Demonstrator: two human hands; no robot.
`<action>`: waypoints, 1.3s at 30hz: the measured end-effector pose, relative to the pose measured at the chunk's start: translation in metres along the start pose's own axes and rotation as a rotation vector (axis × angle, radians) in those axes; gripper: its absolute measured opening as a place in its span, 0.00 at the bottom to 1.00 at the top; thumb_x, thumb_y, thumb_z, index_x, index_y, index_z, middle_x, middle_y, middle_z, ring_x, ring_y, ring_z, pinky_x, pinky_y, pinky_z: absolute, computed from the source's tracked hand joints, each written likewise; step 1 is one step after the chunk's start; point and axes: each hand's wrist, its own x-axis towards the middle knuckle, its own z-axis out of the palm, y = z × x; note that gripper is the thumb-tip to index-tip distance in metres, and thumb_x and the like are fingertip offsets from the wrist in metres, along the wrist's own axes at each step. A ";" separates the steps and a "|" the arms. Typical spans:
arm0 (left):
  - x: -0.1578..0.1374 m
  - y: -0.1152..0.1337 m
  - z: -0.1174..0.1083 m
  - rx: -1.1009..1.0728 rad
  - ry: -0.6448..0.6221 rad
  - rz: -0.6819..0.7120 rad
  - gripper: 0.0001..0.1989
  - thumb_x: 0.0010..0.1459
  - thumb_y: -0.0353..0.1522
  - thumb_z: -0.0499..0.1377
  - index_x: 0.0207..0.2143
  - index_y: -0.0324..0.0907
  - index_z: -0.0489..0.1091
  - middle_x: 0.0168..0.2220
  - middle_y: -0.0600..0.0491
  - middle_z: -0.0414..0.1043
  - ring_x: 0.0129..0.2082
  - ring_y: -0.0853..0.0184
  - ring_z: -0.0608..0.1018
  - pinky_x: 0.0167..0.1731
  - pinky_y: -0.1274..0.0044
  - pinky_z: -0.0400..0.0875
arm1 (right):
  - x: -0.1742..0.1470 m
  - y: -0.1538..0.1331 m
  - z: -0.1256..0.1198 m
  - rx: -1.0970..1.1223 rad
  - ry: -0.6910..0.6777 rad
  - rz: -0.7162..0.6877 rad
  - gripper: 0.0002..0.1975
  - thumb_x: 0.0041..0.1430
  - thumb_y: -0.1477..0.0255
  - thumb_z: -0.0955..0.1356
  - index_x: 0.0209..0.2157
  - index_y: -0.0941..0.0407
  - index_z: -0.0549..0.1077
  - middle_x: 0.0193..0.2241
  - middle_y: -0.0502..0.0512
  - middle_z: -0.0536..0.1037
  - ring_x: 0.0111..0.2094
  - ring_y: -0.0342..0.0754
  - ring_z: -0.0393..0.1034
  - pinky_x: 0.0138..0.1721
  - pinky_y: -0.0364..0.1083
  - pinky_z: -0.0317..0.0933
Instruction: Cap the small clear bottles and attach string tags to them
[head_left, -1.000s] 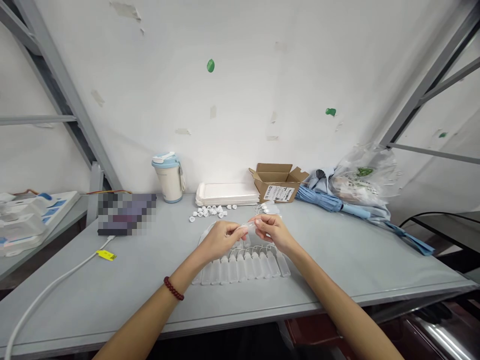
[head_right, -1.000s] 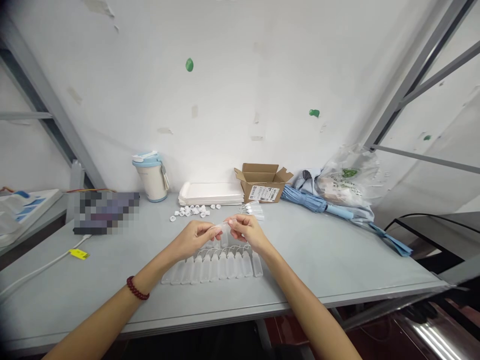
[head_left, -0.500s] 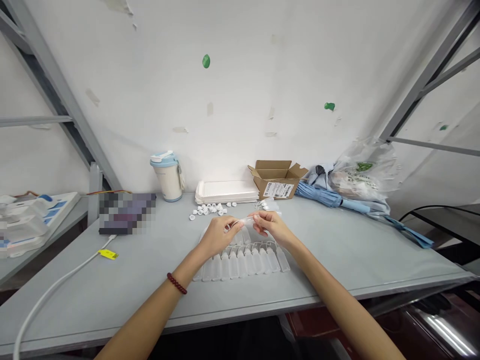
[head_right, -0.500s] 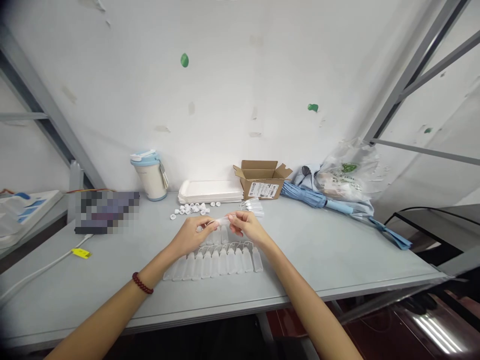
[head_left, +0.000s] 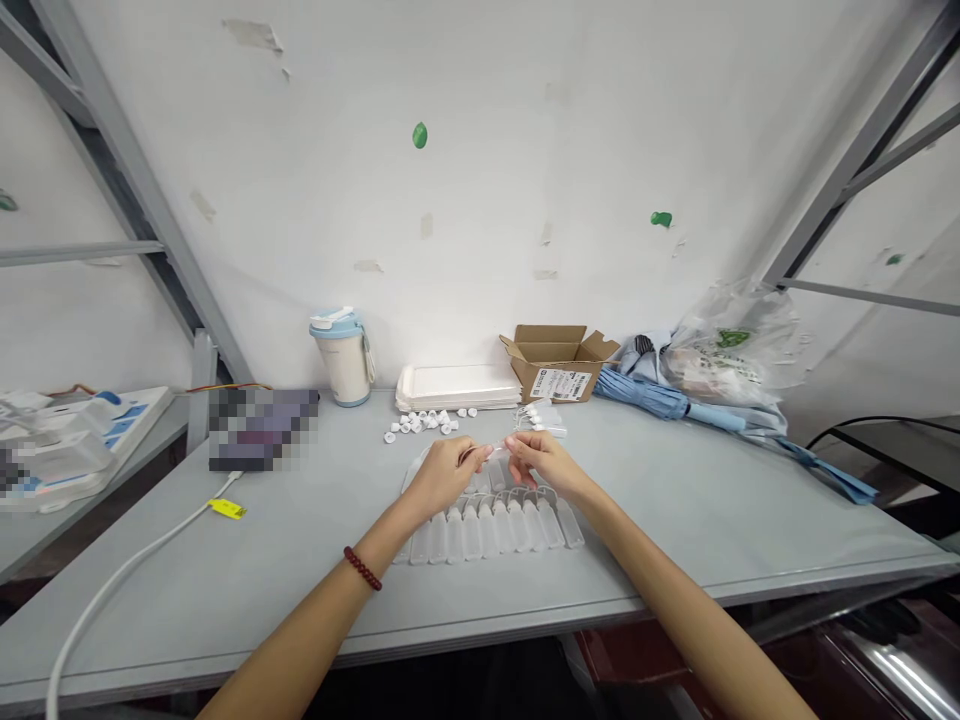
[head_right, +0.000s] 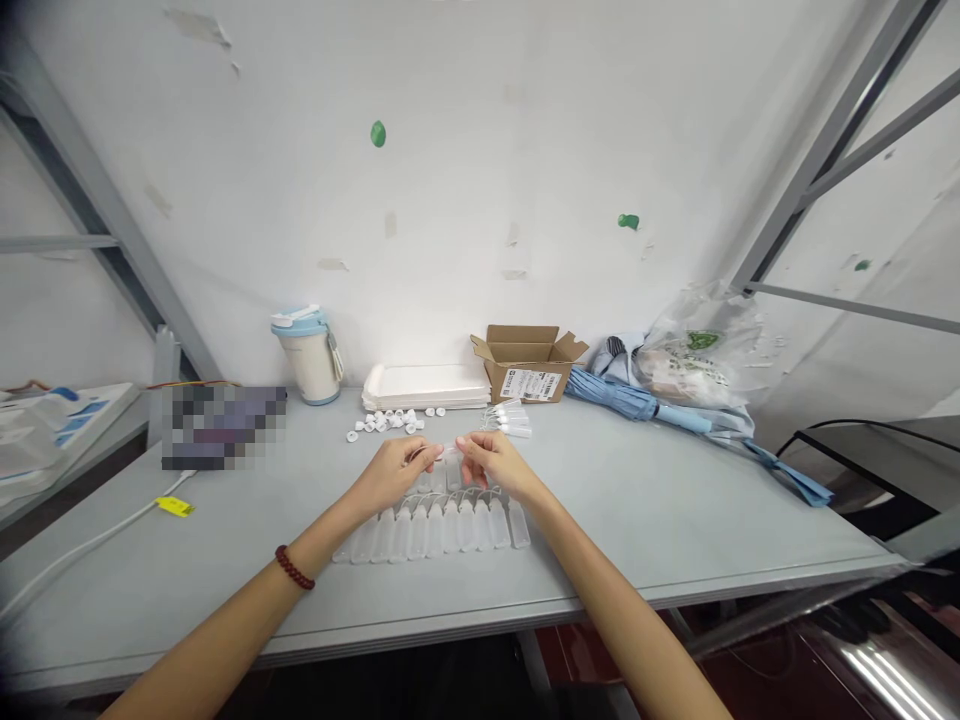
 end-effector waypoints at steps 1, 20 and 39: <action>0.000 0.001 0.000 0.001 0.009 0.008 0.19 0.58 0.42 0.50 0.20 0.40 0.65 0.19 0.56 0.66 0.21 0.71 0.65 0.25 0.78 0.59 | 0.000 0.000 0.000 0.003 0.004 -0.002 0.22 0.54 0.53 0.64 0.20 0.57 0.63 0.15 0.48 0.71 0.12 0.37 0.57 0.15 0.40 0.49; 0.005 -0.014 -0.020 0.154 0.239 0.079 0.13 0.59 0.38 0.49 0.32 0.41 0.69 0.30 0.52 0.74 0.30 0.67 0.73 0.32 0.76 0.65 | 0.004 0.003 -0.033 -0.021 0.463 -0.102 0.22 0.52 0.53 0.65 0.18 0.57 0.64 0.15 0.48 0.66 0.17 0.39 0.54 0.21 0.42 0.50; 0.016 -0.083 -0.084 0.581 0.325 -0.317 0.13 0.53 0.33 0.51 0.34 0.39 0.74 0.37 0.46 0.77 0.38 0.58 0.77 0.38 0.74 0.66 | 0.024 0.059 -0.084 -0.748 0.734 -0.125 0.16 0.52 0.74 0.63 0.42 0.61 0.75 0.40 0.62 0.78 0.36 0.52 0.66 0.43 0.53 0.59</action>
